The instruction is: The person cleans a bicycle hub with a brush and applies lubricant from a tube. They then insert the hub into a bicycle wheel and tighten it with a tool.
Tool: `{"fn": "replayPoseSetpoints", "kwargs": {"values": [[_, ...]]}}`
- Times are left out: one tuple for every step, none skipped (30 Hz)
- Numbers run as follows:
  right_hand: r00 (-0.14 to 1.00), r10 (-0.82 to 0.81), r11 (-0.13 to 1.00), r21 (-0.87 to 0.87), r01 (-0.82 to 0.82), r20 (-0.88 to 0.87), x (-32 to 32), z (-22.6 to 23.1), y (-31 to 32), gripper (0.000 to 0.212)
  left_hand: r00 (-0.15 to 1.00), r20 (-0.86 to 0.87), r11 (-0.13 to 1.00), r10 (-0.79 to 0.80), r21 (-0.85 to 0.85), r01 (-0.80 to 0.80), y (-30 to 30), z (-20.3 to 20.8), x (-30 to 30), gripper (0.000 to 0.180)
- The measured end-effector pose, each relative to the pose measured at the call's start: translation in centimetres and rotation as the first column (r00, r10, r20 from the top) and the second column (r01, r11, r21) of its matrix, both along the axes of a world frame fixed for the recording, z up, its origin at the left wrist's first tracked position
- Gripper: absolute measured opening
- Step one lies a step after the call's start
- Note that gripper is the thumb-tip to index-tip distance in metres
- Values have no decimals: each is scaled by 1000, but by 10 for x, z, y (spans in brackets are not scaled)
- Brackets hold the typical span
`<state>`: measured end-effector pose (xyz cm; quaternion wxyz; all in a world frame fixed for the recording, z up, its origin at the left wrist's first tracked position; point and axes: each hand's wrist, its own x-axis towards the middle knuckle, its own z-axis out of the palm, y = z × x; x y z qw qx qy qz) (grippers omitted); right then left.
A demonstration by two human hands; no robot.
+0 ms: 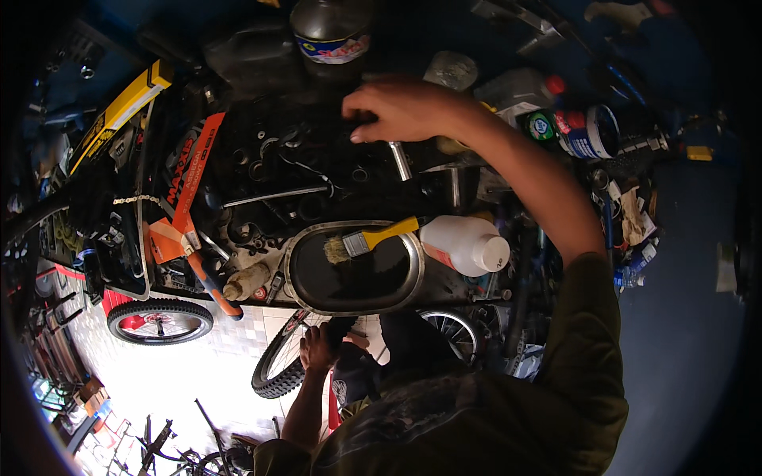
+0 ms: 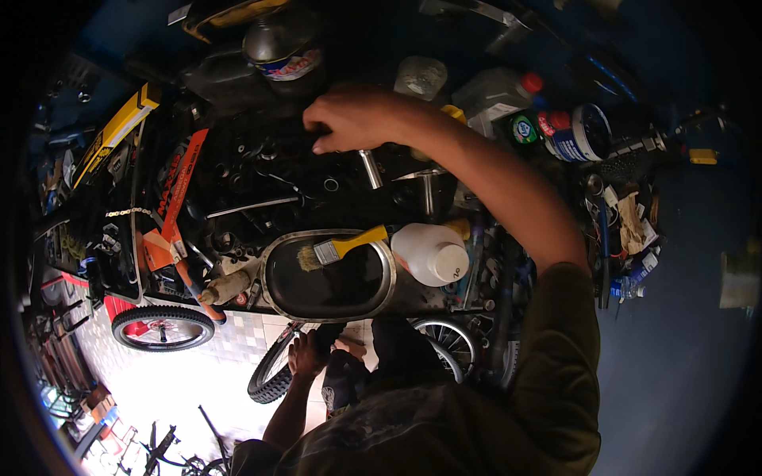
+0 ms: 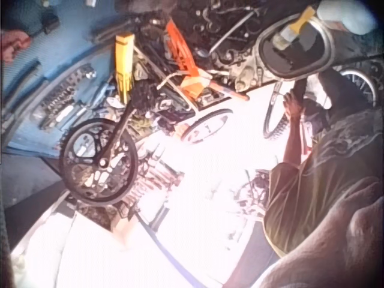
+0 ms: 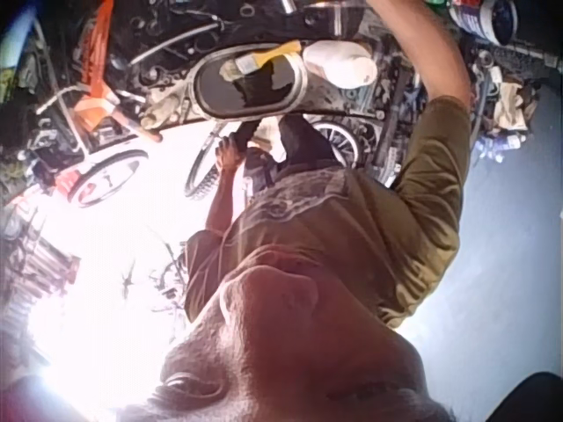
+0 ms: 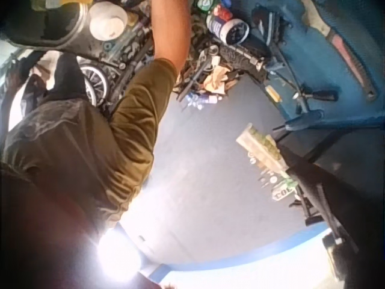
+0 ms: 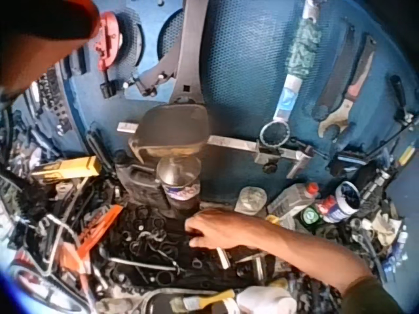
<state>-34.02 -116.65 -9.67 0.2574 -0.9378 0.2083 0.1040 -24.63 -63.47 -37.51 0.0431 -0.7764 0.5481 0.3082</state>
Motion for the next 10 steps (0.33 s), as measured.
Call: {"fn": "replayPoseSetpoints", "kwargs": {"values": [[1000, 5, 1000, 31, -5, -9, 3, -3, 2, 37, 1000, -3, 1000, -5, 2, 5, -2, 2, 1, 54], [1000, 10, 994, 111, -10, -2, 4, -9, 4, 36, 1000, -5, 1000, -11, 4, 11, -3, 4, 2, 54], [999, 38, 991, 129, -41, 22, 5, -14, 7, 38, 1000, -7, 1000, -17, 6, 17, -3, 3, 4, 54], [1000, 12, 986, 164, -16, 28, 0, -17, 9, 39, 1000, -2, 1000, -24, 12, 24, -4, 1, 6, 55], [999, -18, 980, 199, 11, 34, -7, -20, 12, 41, 999, 3, 999, -34, 18, 34, -5, 0, 8, 57], [999, -36, 991, 130, 33, 22, -12, -18, 14, 42, 999, 4, 999, -40, 23, 40, -6, -1, 7, 58], [996, -27, 994, -101, 35, 80, -21, -18, 15, 42, 1000, 2, 999, -28, 32, 28, -6, -1, 7, 59], [992, -7, 944, -327, 50, 129, -35, -17, 15, 42, 1000, 0, 999, -19, 42, 19, -5, 0, 9, 60], [987, 21, 839, -539, 70, 160, -55, -13, 15, 41, 1000, -11, 999, -14, 47, 14, -7, 1, 7, 61], [989, 0, 836, -544, 80, 147, -64, -12, 15, 41, 999, -25, 998, -35, 43, 36, -13, -1, 5, 61]]}}
